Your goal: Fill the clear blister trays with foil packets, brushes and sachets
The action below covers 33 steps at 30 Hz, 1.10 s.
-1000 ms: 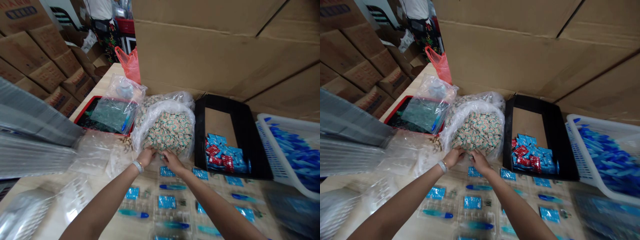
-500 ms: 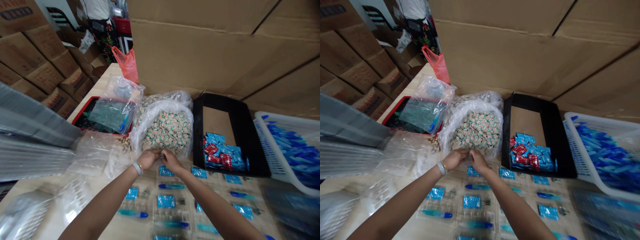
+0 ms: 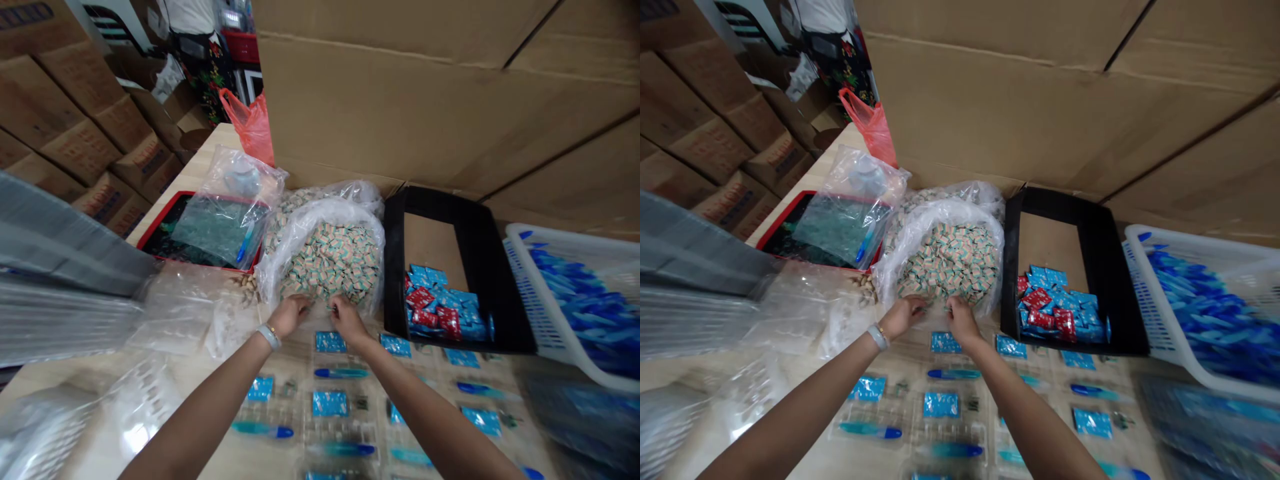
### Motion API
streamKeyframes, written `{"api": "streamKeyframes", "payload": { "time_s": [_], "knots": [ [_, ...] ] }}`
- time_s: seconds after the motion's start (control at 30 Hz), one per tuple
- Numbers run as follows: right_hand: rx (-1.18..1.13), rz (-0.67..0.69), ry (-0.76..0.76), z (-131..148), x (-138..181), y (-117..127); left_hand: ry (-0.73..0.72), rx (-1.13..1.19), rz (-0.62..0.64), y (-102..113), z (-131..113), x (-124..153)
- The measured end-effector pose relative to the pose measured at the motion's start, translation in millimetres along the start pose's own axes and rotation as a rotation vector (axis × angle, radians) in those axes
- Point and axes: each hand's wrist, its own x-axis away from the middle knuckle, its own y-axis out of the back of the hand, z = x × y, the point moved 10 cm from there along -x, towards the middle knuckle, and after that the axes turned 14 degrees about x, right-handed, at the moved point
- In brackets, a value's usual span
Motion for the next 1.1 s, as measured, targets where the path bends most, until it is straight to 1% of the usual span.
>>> {"api": "streamKeyframes", "payload": {
  "time_s": [0.13, 0.3, 0.4, 0.5, 0.63, 0.7, 0.77, 0.83, 0.9, 1.0, 1.1],
  "knots": [
    [0.076, 0.051, 0.059, 9.0, 2.9, 0.5, -0.05, 0.008, 0.001, 3.3, 4.3, 3.0],
    [0.106, 0.078, 0.058, 11.8, 3.7, -2.9, -0.037, -0.046, -0.044, 4.9, 7.9, 4.3],
    [0.096, 0.077, 0.052, 9.5, 5.2, -2.6, 0.019, -0.05, -0.035, 6.6, 10.6, 6.0],
    [0.069, 0.083, 0.077, 12.1, 4.0, 0.1, 0.08, -0.016, -0.079, 14.6, 14.3, 7.6],
    [0.035, 0.107, 0.184, 29.8, -9.0, 2.3, 0.151, 0.062, -0.123, 17.4, 20.3, 5.4],
    [0.063, 0.133, 0.236, 39.6, -17.1, 0.1, 0.219, 0.087, -0.134, 14.9, 26.1, 4.5],
    [0.132, 0.153, 0.253, 43.9, -22.4, -3.7, 0.269, 0.093, -0.144, 12.2, 29.4, 5.4],
    [0.2, 0.158, 0.23, 41.5, -23.4, -7.1, 0.289, 0.097, -0.158, 10.7, 29.5, 8.1],
    [0.21, 0.148, 0.191, 34.9, -20.4, -9.2, 0.287, 0.111, -0.172, 9.9, 27.5, 12.0],
    [0.119, 0.13, 0.162, 26.3, -13.0, -11.2, 0.257, 0.118, -0.185, 9.2, 21.1, 16.6],
    [0.035, 0.114, 0.169, 23.5, -7.8, -12.0, 0.226, 0.096, -0.162, 6.4, 13.6, 17.3]
  ]
}}
